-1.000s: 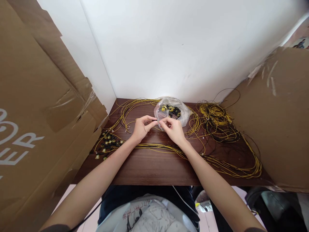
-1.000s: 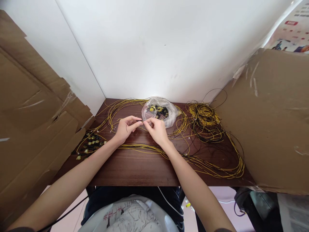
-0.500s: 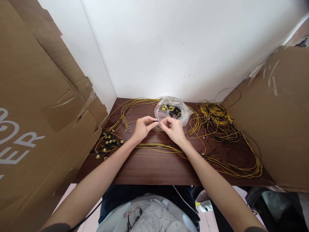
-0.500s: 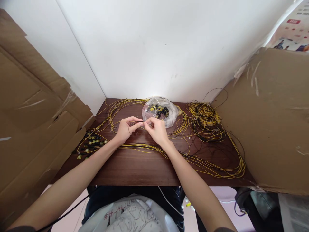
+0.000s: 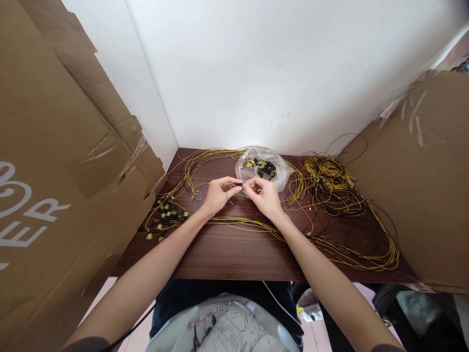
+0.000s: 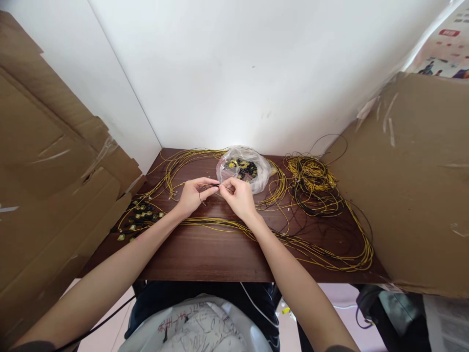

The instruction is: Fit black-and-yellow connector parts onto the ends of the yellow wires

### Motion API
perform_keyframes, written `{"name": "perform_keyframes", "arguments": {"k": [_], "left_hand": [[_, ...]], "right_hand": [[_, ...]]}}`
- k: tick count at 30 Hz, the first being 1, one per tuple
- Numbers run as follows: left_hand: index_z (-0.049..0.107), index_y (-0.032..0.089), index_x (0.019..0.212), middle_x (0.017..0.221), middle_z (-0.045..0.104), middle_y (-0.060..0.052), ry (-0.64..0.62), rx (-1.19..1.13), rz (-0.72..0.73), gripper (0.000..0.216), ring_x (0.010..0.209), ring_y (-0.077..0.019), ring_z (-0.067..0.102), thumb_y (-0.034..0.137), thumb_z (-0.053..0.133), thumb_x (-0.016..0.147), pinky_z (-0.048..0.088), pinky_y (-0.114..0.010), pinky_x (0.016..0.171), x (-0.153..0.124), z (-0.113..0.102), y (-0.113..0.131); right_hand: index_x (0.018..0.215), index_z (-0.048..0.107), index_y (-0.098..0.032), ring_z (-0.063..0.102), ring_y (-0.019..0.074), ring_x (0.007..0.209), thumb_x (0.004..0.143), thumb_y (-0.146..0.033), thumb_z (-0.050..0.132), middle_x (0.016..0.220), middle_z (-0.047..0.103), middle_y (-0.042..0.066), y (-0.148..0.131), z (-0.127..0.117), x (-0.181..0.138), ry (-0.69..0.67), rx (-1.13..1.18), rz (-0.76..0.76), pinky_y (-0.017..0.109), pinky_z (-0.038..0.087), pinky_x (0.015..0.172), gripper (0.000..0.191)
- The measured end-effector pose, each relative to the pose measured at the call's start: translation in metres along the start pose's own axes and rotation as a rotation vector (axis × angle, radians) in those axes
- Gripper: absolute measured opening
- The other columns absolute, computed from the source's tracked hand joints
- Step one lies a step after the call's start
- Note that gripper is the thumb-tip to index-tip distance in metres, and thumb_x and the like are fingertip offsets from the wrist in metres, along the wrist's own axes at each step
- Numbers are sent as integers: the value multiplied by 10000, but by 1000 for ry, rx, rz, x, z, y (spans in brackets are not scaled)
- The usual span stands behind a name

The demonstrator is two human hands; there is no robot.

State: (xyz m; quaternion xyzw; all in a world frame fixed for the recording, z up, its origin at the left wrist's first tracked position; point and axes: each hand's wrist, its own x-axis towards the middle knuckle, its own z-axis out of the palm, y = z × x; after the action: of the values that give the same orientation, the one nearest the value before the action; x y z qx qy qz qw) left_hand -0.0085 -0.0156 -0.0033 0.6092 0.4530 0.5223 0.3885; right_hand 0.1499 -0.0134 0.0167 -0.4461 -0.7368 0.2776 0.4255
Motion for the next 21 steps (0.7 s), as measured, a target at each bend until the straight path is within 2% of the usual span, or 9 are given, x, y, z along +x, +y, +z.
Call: {"name": "perform_keyframes", "arguments": {"k": [9,21], "left_hand": [[707,158,864,847,710,-65,54,95,56,261,760,-174,644,360,689,699,503,-285,722,-1,0,3],[710,149,864,797,703,-66,56,149,85,246,697,-160,627,347,667,725,478,-254,637,-4,1,2]], "right_hand": [[761,637,-148,515,119,570,798,-315,521,703,648,33,3,-2,1,-23,-11,35,221,378,512,206],[735,633,-131,509,114,559,784,-307,520,681,636,38,1,0,0,-31,63,70,223,383,521,216]]}}
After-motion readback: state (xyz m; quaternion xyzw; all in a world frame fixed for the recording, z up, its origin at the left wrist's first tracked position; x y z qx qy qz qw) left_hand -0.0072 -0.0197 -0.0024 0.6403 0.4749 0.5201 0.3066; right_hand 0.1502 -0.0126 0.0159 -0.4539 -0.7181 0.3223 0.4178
